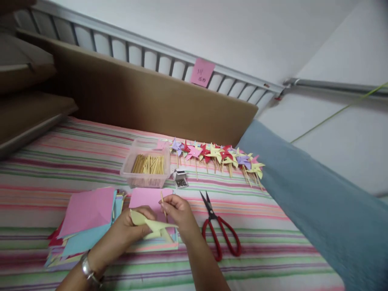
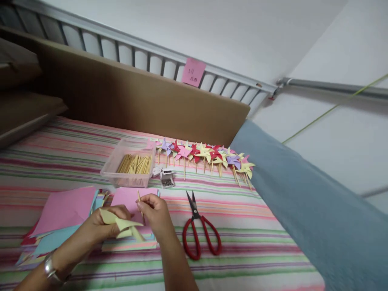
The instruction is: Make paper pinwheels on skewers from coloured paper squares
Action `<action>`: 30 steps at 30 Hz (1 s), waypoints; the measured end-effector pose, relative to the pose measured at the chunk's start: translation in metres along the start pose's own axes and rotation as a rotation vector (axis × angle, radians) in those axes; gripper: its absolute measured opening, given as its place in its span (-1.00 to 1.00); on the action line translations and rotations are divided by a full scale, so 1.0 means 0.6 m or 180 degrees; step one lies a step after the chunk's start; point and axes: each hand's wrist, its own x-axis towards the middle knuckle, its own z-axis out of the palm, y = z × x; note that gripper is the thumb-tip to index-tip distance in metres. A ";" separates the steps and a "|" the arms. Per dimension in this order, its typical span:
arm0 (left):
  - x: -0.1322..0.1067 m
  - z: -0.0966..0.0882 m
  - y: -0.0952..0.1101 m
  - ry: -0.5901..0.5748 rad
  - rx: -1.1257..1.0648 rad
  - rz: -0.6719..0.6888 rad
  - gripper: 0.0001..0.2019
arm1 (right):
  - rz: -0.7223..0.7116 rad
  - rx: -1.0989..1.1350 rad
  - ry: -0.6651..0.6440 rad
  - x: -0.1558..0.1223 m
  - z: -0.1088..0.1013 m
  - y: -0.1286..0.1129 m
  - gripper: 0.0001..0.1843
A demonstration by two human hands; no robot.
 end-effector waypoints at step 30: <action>0.007 0.004 0.008 0.0840 0.1556 0.1266 -0.86 | 0.0035 0.0196 -0.0084 -0.013 0.004 -0.011 -0.90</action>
